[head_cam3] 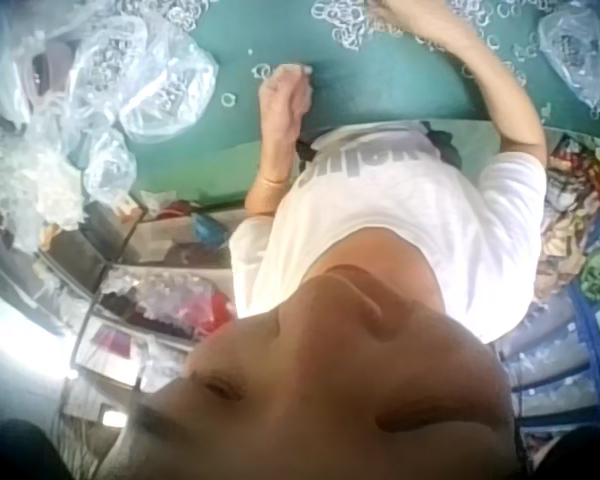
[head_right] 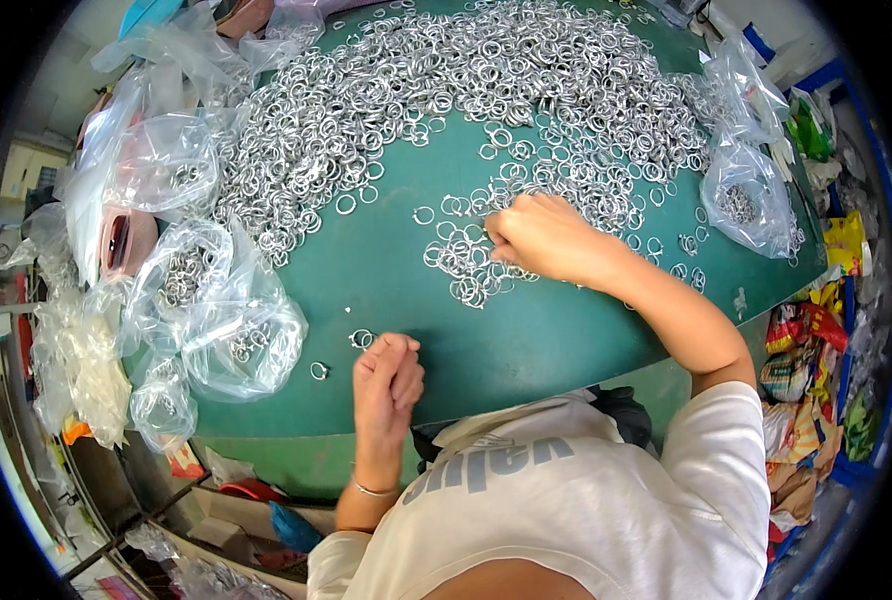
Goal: The person sorts small metal rings on a green table by hand, picking them up from a large pile and moving them into smaller groups or plastic bags.
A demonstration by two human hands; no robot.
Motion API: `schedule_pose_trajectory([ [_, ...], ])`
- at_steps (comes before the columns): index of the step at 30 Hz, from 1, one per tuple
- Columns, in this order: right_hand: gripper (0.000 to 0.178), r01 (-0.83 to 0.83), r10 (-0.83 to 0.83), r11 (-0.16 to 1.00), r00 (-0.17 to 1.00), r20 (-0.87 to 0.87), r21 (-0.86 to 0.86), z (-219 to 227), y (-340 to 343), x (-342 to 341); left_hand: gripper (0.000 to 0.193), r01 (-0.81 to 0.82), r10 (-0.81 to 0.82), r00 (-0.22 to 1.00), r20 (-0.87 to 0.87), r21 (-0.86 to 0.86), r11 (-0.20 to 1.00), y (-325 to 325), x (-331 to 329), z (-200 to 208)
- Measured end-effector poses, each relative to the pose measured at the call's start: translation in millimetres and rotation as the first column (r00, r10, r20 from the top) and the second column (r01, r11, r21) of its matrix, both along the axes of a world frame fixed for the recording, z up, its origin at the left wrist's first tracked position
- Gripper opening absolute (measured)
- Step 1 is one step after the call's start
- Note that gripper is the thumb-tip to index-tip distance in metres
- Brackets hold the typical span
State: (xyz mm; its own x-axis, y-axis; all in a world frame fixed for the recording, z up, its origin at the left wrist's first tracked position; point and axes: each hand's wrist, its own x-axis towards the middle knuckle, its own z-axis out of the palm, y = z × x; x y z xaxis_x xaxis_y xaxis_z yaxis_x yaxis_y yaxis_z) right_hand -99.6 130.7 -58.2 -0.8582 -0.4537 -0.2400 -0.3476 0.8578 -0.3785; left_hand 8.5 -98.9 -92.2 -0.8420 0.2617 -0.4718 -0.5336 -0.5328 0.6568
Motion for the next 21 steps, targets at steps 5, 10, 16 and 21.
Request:
schedule_pose_trajectory([
  [5,0.018,0.087,-0.114,0.976,0.985,-0.127,-0.202,3.2,-19.5,-6.3,0.015,-0.154,-0.447,0.764,-0.465,-0.804,0.574,0.7,-69.2,16.9],
  [10,0.019,-0.075,0.06,0.996,0.972,-0.226,-0.057,-27.5,-34.6,-19.2,0.02,-0.376,-0.62,0.662,-0.421,-0.902,0.212,25.9,-135.0,-7.3],
  [16,0.014,0.122,-0.124,0.903,0.992,0.022,-0.411,-8.8,-7.9,-28.0,0.019,-0.369,-0.654,0.631,-0.417,-0.903,0.219,27.7,-144.4,-24.3],
  [21,0.012,-0.058,0.021,0.978,0.984,-0.179,-0.2,-28.7,-23.4,-23.7,0.013,0.021,-0.305,0.875,-0.375,-0.601,0.799,22.9,-146.1,-14.0],
])
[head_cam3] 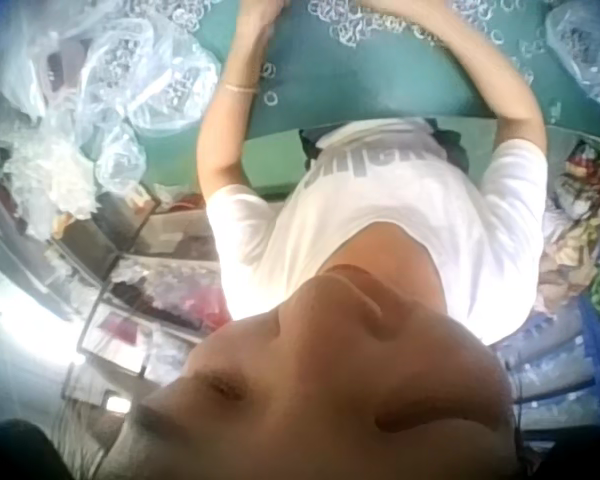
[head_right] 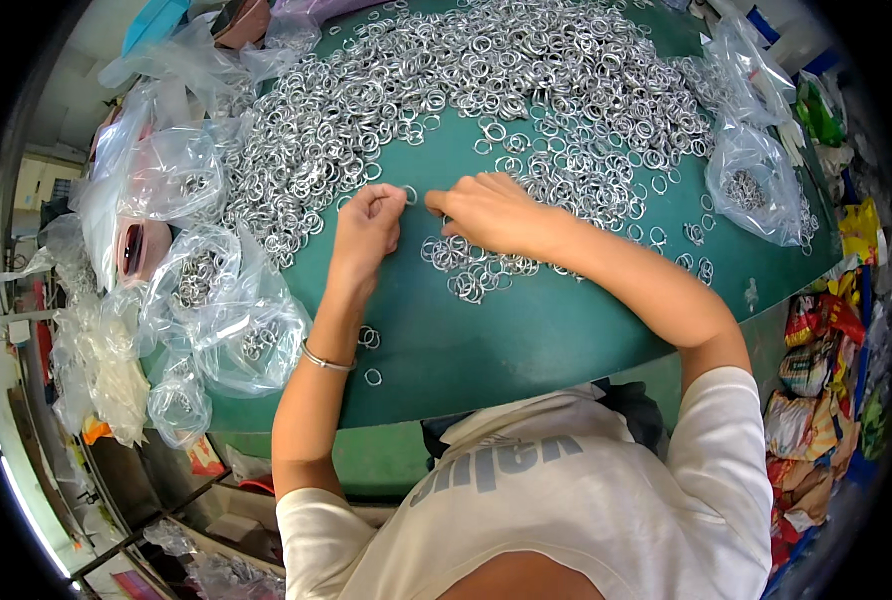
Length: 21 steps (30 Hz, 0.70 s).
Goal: The person sorts small metal rings on a green table by hand, picking them up from a large pile and moving them into smaller groups or plastic bags.
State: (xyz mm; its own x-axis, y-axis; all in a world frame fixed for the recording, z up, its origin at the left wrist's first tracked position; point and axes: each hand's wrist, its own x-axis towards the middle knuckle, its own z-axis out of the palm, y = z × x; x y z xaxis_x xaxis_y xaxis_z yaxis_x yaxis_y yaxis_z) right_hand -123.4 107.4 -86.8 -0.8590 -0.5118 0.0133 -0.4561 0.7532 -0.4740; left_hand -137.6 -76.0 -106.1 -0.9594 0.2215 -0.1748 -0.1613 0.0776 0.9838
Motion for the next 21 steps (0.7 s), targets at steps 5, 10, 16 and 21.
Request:
schedule_pose_trajectory([
  [5,0.011,-0.014,0.02,0.999,0.988,0.152,-0.04,6.1,5.0,-10.5,0.012,-0.028,-0.085,0.952,0.293,0.36,0.933,-12.5,13.4,13.7],
  [10,0.031,0.47,0.108,0.74,0.623,0.775,-0.481,14.0,7.8,-4.4,0.012,-0.053,0.029,0.989,0.142,0.163,0.985,-0.8,26.9,27.0],
  [16,0.036,0.83,0.319,0.377,0.3,0.899,-0.411,19.3,0.4,-0.6,0.014,-0.107,0.097,0.982,-0.163,-0.054,0.993,12.7,25.2,29.4],
  [21,0.017,0.145,0.013,0.91,0.927,0.375,-0.389,11.4,23.3,-10.4,0.019,-0.04,-0.217,0.883,-0.416,-0.528,0.848,0.5,36.6,6.8],
])
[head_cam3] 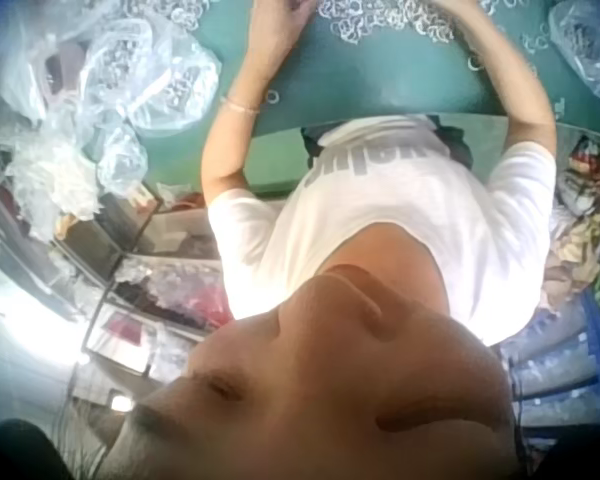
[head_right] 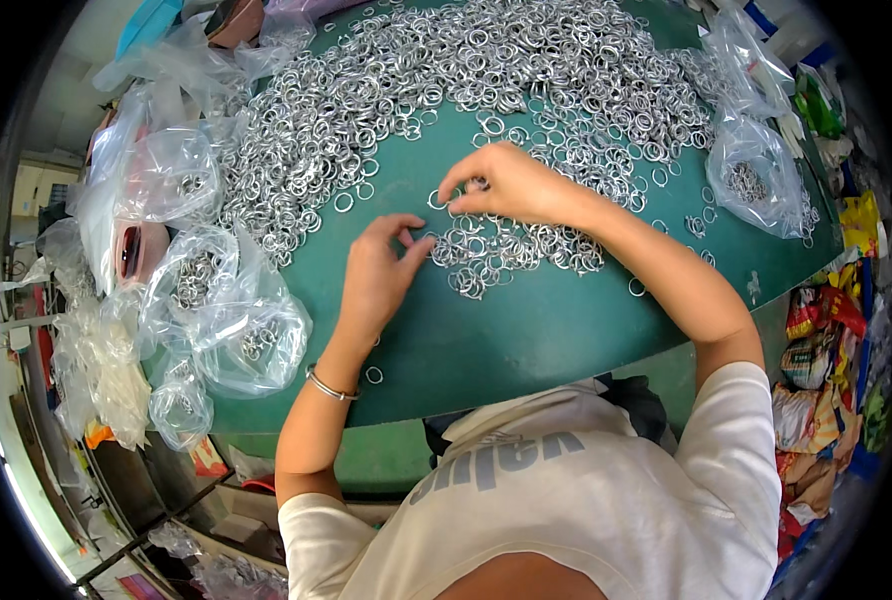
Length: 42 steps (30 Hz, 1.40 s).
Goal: The person sorts small metal rings on a green table by hand, picking them up from a large pile and moving them into smaller groups or plastic bags.
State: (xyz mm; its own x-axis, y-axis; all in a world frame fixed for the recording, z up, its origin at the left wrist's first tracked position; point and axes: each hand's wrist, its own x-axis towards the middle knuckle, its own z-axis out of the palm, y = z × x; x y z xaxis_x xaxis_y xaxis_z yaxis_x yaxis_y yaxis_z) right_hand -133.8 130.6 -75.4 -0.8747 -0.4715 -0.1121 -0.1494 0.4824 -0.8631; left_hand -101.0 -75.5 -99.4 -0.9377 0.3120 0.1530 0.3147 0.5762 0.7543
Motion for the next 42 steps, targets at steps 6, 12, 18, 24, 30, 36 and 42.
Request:
schedule_pose_trajectory([
  [6,0.019,-0.125,0.257,0.905,0.923,-0.288,0.406,-2.2,-3.1,0.7,0.015,0.063,-0.063,0.995,0.08,0.002,0.998,-0.2,0.8,-2.7],
  [12,0.013,-0.051,0.234,0.904,0.89,-0.391,0.425,0.7,1.3,8.3,0.008,-0.104,-0.044,0.875,0.483,0.276,0.955,-9.1,-1.7,3.7],
  [18,0.011,-0.049,0.327,0.819,0.858,-0.396,0.571,2.0,-4.1,9.3,0.007,0.004,-0.014,0.998,0.065,0.152,0.988,-13.4,12.6,30.0],
  [24,0.021,-0.103,0.27,0.808,0.94,-0.21,0.58,14.1,7.6,19.7,0.007,-0.11,0.066,0.986,-0.153,-0.3,0.947,-52.7,29.0,19.0],
  [30,0.028,0.001,0.235,0.733,0.938,-0.255,0.68,10.0,-10.9,46.9,0.02,-0.165,0.109,0.974,-0.201,-0.286,0.944,-25.7,34.8,24.9],
  [36,0.016,-0.268,0.311,0.89,0.949,-0.061,0.369,20.5,6.5,62.3,0.02,0.014,-0.034,0.997,-0.07,-0.274,0.962,-1.9,26.7,8.3],
  [42,0.014,-0.067,0.073,0.988,0.996,-0.041,0.138,15.7,20.1,55.6,0.018,-0.015,-0.033,0.993,-0.112,-0.401,0.916,-10.7,20.4,2.2],
])
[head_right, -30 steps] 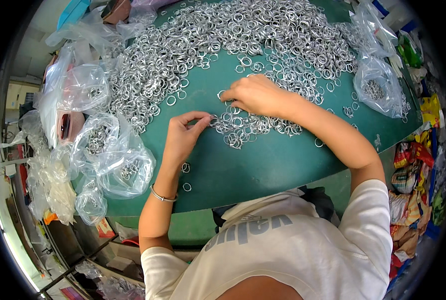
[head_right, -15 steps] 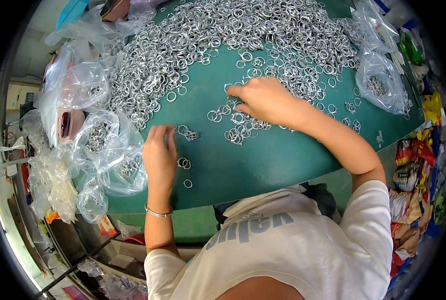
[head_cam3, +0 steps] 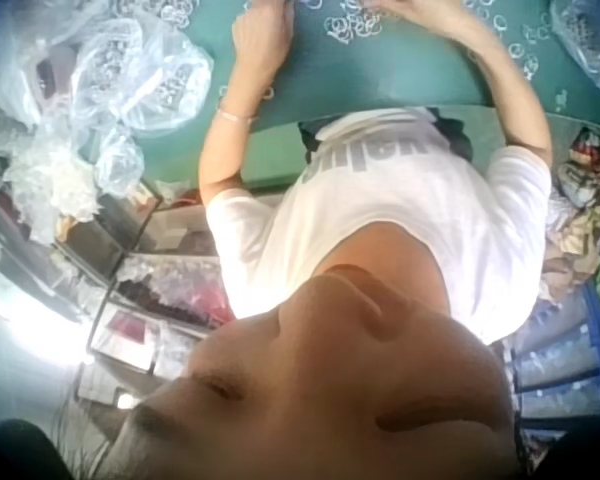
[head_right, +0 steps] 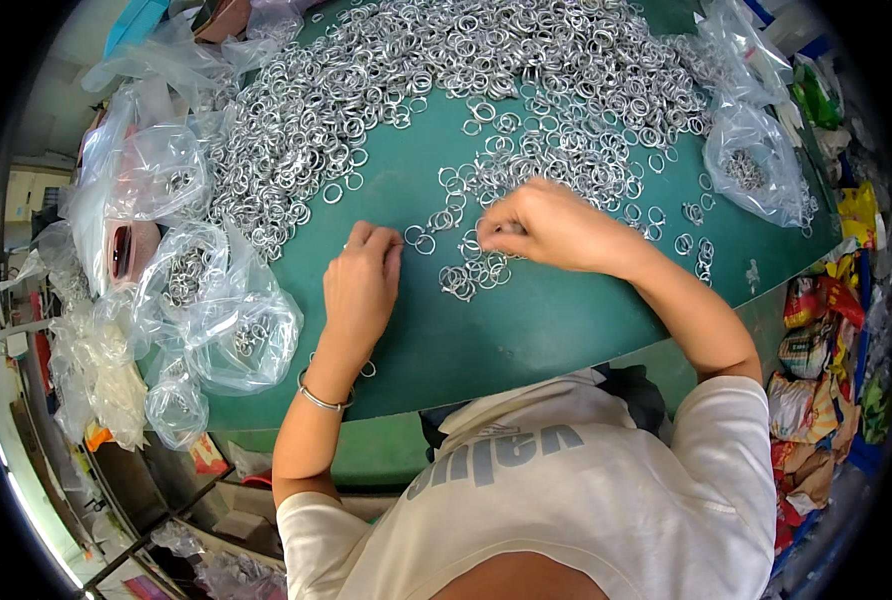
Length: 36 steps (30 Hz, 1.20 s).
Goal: The person sorts small metal rings on a green table by hand, picking them up from a large pile and moving them into smaller groups or plastic bags.
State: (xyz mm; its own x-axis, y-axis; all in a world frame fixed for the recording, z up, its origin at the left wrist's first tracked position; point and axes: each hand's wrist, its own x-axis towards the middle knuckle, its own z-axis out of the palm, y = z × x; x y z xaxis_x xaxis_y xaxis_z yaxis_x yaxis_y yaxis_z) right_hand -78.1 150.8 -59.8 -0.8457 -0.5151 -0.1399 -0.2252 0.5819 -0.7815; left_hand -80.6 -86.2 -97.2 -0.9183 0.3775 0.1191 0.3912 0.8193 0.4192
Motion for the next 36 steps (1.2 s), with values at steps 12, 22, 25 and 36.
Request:
schedule_pose_trajectory([
  [12,0.012,0.231,-0.119,0.948,0.896,-0.428,0.218,-20.8,-12.0,-19.7,0.013,-0.026,0.016,0.996,0.084,0.112,0.993,-1.1,0.1,4.9],
  [22,0.01,0.132,-0.033,0.966,0.915,-0.402,0.22,-18.0,-27.1,11.4,0.019,-0.043,0.023,0.997,0.07,0.309,0.95,3.0,8.5,11.1],
  [25,0.008,0.196,-0.184,0.978,0.973,-0.137,0.077,-1.5,-25.9,12.2,0.024,-0.085,-0.033,0.965,0.262,0.427,0.9,12.5,24.7,21.4],
  [36,0.011,0.269,-0.279,0.952,0.959,-0.054,-0.145,-14.0,-18.0,15.8,0.015,0.113,-0.159,0.985,0.072,0.429,0.896,35.8,18.6,-2.7],
])
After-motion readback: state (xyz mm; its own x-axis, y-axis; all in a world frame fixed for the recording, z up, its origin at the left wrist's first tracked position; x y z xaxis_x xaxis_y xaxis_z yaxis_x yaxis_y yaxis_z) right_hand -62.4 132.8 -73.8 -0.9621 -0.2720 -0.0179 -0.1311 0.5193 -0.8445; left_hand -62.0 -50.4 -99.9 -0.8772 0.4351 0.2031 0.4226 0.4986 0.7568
